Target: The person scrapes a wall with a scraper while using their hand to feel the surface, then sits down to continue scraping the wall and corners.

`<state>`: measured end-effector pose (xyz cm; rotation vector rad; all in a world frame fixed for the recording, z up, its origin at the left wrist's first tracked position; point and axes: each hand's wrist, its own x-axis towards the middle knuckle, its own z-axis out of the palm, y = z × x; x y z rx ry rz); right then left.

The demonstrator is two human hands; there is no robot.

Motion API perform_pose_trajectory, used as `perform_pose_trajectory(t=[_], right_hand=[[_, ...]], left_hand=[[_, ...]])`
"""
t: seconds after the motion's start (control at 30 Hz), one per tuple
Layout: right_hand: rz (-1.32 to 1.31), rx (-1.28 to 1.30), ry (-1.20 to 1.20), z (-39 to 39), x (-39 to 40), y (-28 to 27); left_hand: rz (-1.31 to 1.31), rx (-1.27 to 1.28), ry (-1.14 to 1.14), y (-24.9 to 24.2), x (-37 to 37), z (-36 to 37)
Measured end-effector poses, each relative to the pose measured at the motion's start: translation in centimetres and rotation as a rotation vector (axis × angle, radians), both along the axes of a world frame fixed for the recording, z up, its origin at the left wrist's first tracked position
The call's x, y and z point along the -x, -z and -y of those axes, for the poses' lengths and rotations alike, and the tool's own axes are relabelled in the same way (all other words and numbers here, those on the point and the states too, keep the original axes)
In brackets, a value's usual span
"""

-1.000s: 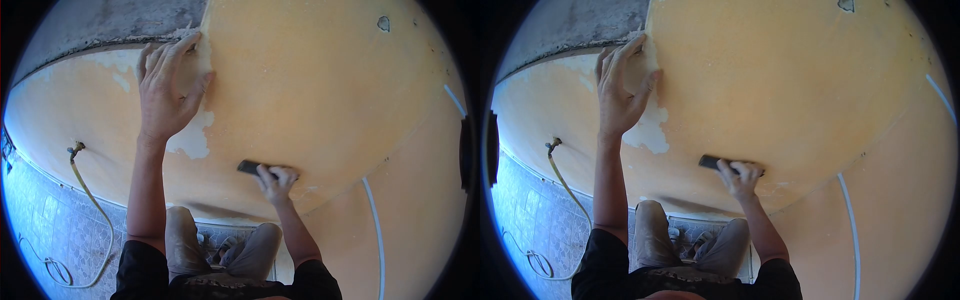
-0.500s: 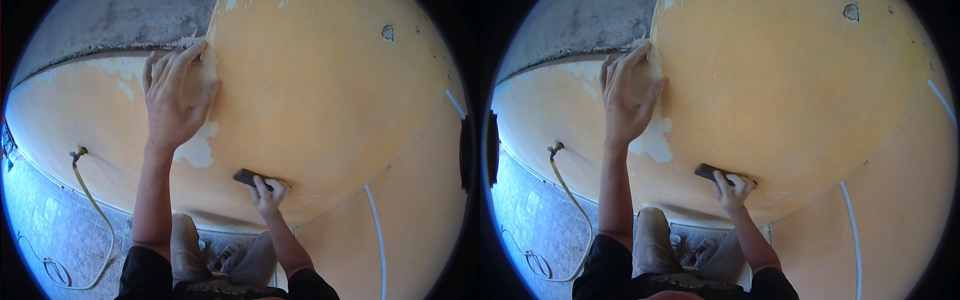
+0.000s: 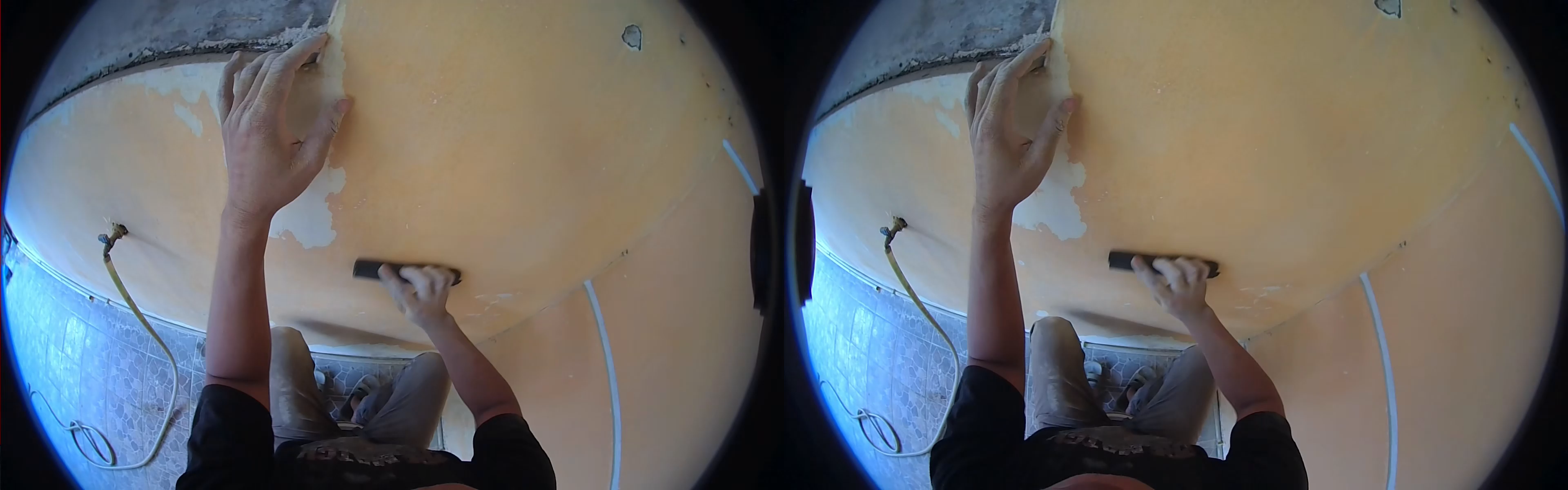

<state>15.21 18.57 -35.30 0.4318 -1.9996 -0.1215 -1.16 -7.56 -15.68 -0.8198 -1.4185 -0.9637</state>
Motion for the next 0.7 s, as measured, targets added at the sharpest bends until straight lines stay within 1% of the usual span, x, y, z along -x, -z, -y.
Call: perform_pose_trajectory(t=[0.03,0.07,0.13,0.17,0.23,0.3,0.33,0.4,0.47,0.53,0.57,0.63,0.7], right_hand=[[-0.105,-0.274,0.06,0.6,-0.5,0.0],[-0.105,-0.27,0.056,0.4,-0.6,-0.3],[-0.081,0.028,0.045,-1.8,-0.4,-2.2],[-0.079,0.033,0.037,-3.1,-0.4,-4.0],[-0.571,0.24,0.524,-4.6,-0.3,-9.3],[-0.746,0.864,0.214,-2.6,0.5,-14.1],[-0.744,0.864,0.214,-2.2,0.9,-13.5],[-0.695,0.506,0.306,-1.0,2.4,-11.0],[-0.395,0.22,0.194,0.4,2.4,-4.2],[-0.19,-0.15,0.069,1.3,0.6,-1.7],[-0.184,-0.155,0.061,0.7,-0.2,-0.6],[-0.103,-0.019,0.175,-2.4,-1.7,0.2],[-0.387,0.367,0.256,-5.9,-1.4,-3.0]], left_hand=[[0.007,0.025,0.001,0.0,-0.1,0.2],[0.01,0.056,0.002,-0.1,-0.1,0.5],[0.015,0.076,0.006,-0.3,-0.2,0.9],[0.028,0.091,0.02,-0.2,-0.3,1.0],[0.017,0.08,0.003,-0.1,-0.2,0.8],[-0.001,0.068,-0.006,-0.1,-0.2,0.4],[-0.001,0.053,-0.009,-0.1,-0.2,0.3],[0.001,0.032,-0.012,-0.1,0.0,0.0],[-0.027,0.016,-0.019,0.1,0.2,-0.1],[-0.023,0.018,-0.003,0.0,0.1,-0.1],[-0.021,0.023,0.008,0.0,0.0,0.1],[0.0,0.033,0.001,0.1,0.0,0.4],[0.02,0.052,0.0,0.0,-0.1,0.6]])
